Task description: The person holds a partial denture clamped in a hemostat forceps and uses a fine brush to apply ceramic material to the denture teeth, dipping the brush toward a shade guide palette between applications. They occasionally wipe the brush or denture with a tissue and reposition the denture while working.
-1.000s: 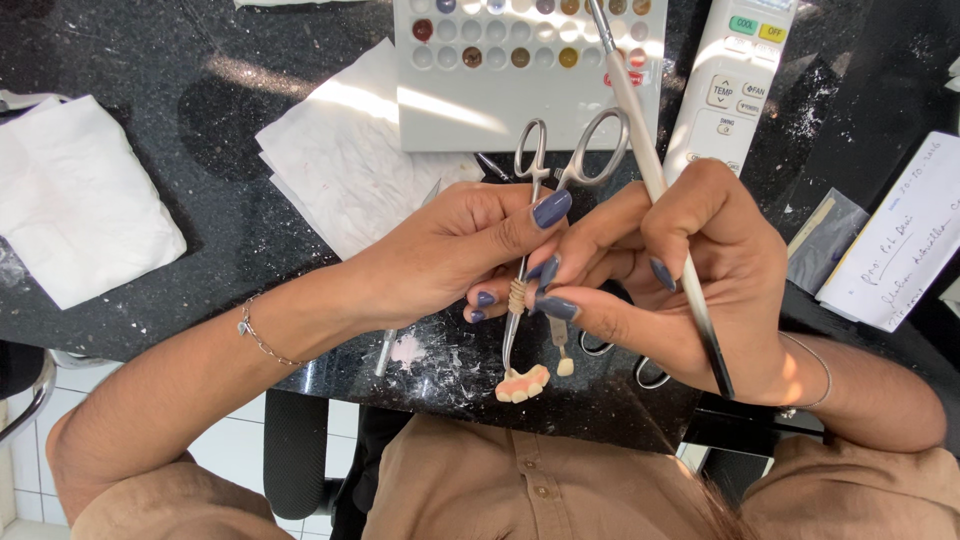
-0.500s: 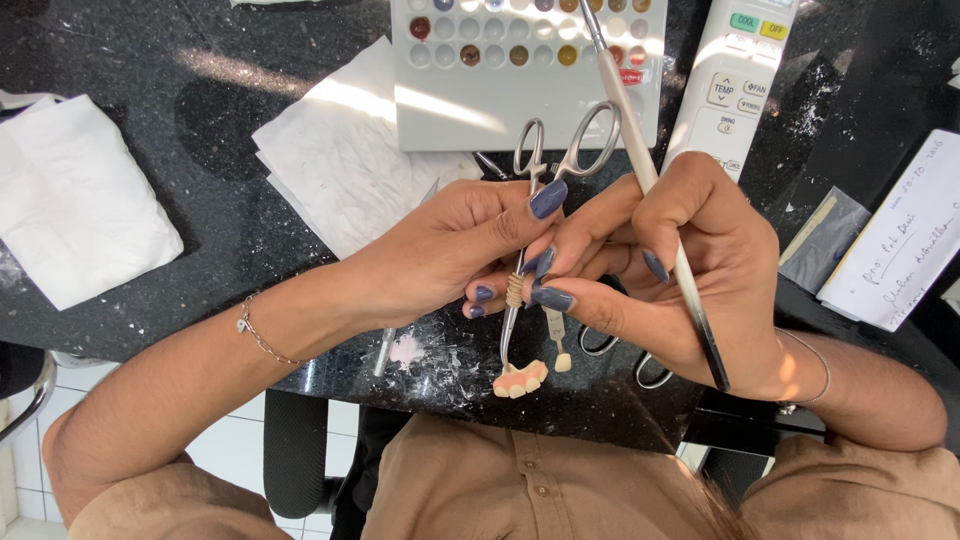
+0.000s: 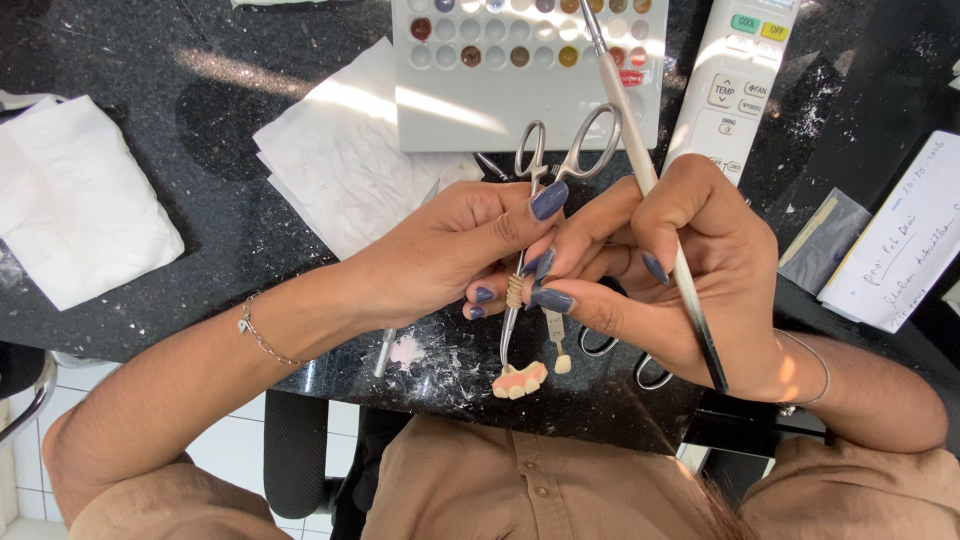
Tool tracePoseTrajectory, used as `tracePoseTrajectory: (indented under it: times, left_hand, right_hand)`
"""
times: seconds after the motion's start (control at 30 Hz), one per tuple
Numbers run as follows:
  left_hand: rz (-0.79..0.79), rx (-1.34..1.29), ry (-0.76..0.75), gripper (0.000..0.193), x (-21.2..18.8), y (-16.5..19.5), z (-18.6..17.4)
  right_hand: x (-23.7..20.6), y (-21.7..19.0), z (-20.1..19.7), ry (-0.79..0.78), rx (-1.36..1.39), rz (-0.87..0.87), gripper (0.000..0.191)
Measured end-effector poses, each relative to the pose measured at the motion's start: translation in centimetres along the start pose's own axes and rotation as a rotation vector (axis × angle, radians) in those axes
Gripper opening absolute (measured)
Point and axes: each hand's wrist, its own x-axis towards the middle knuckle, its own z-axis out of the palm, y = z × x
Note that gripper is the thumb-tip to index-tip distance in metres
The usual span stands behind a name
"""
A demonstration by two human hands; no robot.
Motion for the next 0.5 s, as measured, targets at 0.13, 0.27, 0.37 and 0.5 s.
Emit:
tracePoseTrajectory:
  times: [0.13, 0.27, 0.37, 0.5]
  left_hand:
    - [0.008, 0.002, -0.011, 0.043, 0.1, -0.2, -0.2]
    - [0.000, 0.008, -0.003, 0.042, 0.2, -0.3, -0.3]
    - [0.045, 0.016, -0.009, 0.040, 0.2, 0.3, -0.5]
    - [0.226, -0.040, 0.020, 0.039, -0.7, 1.8, -1.5]
  right_hand:
    - [0.0, 0.0, -0.1, -0.004, -0.008, -0.003, 0.038]
    - [0.0, 0.4, -0.1, 0.024, -0.019, -0.024, 0.037]
    - [0.1, 1.1, 0.2, 0.168, -0.036, -0.125, 0.037]
    - [0.2, 2.7, 0.4, 0.308, -0.135, -0.295, 0.042]
